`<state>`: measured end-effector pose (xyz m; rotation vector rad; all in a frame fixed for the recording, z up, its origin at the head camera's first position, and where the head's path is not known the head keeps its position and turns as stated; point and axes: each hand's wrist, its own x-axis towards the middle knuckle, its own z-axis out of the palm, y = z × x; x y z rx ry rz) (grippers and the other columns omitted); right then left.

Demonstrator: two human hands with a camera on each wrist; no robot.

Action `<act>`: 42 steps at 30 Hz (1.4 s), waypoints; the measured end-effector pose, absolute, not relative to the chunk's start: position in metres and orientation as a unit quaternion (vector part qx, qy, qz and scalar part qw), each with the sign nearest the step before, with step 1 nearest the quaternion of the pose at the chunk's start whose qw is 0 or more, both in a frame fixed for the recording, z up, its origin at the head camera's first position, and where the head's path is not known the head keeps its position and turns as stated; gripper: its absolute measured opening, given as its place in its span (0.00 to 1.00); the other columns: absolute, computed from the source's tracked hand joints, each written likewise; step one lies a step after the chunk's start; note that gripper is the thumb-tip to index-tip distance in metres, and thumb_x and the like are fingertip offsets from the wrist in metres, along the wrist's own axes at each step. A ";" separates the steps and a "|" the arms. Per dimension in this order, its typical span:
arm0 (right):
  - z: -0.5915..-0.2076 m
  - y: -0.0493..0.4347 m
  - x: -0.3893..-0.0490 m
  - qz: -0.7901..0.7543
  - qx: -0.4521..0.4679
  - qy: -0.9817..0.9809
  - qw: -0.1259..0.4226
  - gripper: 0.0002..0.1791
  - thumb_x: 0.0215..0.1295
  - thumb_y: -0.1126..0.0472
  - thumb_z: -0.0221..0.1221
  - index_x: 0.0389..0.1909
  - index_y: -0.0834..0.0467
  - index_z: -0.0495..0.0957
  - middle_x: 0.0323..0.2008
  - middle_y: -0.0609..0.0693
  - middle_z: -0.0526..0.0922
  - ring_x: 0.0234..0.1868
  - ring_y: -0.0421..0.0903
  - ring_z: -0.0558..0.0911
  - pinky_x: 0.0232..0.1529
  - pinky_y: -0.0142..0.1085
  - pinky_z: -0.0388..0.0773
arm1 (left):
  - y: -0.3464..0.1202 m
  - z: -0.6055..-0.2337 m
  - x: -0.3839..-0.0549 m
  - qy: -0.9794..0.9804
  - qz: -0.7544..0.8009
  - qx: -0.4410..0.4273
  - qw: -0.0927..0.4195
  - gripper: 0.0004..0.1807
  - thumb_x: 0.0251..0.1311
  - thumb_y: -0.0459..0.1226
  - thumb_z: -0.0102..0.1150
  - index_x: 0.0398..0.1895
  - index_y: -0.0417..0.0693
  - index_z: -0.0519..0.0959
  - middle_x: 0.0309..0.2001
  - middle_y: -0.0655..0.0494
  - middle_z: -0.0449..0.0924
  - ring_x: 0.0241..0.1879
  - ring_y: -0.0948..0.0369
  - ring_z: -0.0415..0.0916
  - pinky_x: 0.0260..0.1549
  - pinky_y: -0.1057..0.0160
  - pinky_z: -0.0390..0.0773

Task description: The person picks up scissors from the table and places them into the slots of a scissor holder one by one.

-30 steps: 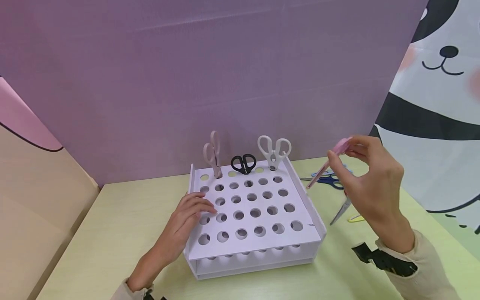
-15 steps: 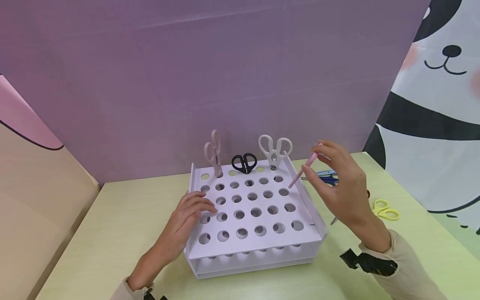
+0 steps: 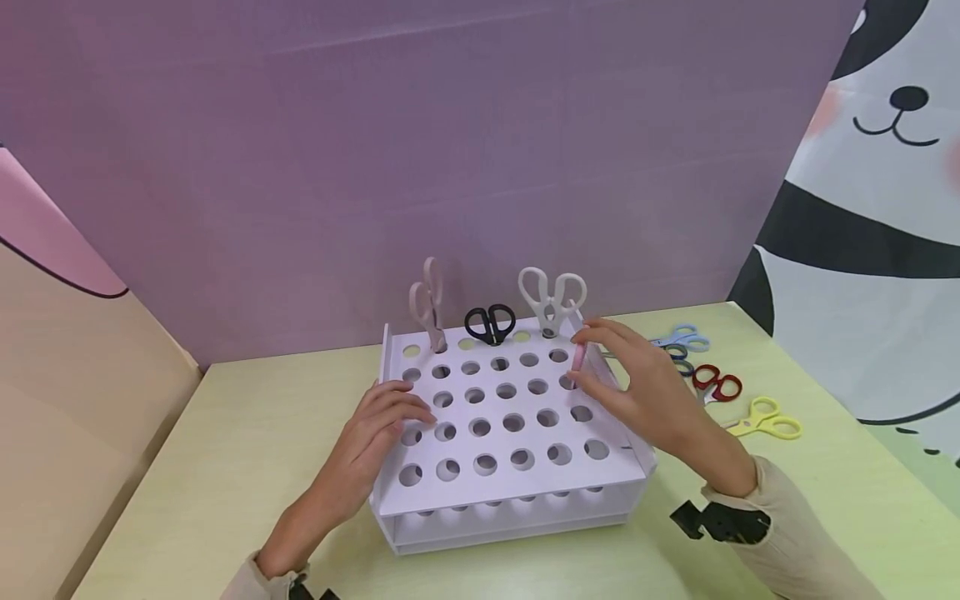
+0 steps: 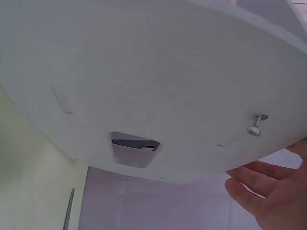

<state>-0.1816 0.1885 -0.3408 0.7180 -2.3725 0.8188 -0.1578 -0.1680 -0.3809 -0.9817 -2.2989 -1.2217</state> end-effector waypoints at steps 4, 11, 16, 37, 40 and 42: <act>-0.345 0.190 -0.184 0.291 0.282 -0.888 0.219 0.18 0.58 0.63 0.70 0.50 0.57 0.81 0.59 0.57 0.79 0.63 0.58 0.76 0.61 0.58 0.71 | -0.167 -0.381 -0.159 -0.815 -0.431 -0.346 0.176 0.18 0.70 0.27 0.40 0.44 0.48 0.83 0.51 0.58 0.80 0.65 0.51 0.64 0.69 0.57 0.55; -0.346 0.189 -0.185 0.277 0.293 -0.897 0.184 0.17 0.62 0.58 0.68 0.51 0.57 0.82 0.62 0.61 0.77 0.65 0.60 0.73 0.63 0.59 0.69 | -0.168 -0.381 -0.159 -0.813 -0.428 -0.349 0.183 0.18 0.69 0.27 0.40 0.44 0.47 0.83 0.50 0.57 0.81 0.65 0.50 0.65 0.69 0.58 0.55; -0.345 0.188 -0.184 0.282 0.286 -0.899 0.175 0.17 0.65 0.57 0.65 0.54 0.55 0.82 0.63 0.61 0.75 0.66 0.60 0.72 0.63 0.61 0.68 | -0.167 -0.381 -0.157 -0.807 -0.430 -0.356 0.191 0.18 0.69 0.26 0.41 0.44 0.48 0.83 0.50 0.56 0.81 0.64 0.49 0.65 0.68 0.61 0.55; -0.322 0.230 -0.186 0.266 0.243 -0.888 0.285 0.13 0.66 0.65 0.63 0.50 0.59 0.82 0.52 0.54 0.82 0.52 0.55 0.81 0.47 0.53 0.80 | -0.167 -0.381 -0.157 -0.807 -0.439 -0.349 0.185 0.19 0.69 0.26 0.41 0.44 0.49 0.83 0.50 0.57 0.81 0.64 0.50 0.65 0.68 0.63 0.55; -0.322 0.239 -0.189 0.251 0.241 -0.891 0.290 0.13 0.65 0.67 0.62 0.50 0.60 0.81 0.50 0.55 0.83 0.50 0.55 0.81 0.45 0.53 0.80 | -0.167 -0.380 -0.156 -0.807 -0.438 -0.350 0.184 0.19 0.69 0.26 0.41 0.44 0.49 0.83 0.50 0.57 0.81 0.64 0.50 0.65 0.68 0.63 0.55; -0.322 0.245 -0.192 0.244 0.235 -0.895 0.290 0.13 0.65 0.68 0.62 0.50 0.61 0.81 0.50 0.57 0.83 0.48 0.56 0.81 0.45 0.54 0.79 | -0.167 -0.380 -0.157 -0.807 -0.437 -0.350 0.185 0.19 0.69 0.26 0.41 0.44 0.49 0.83 0.50 0.57 0.81 0.64 0.50 0.65 0.68 0.63 0.54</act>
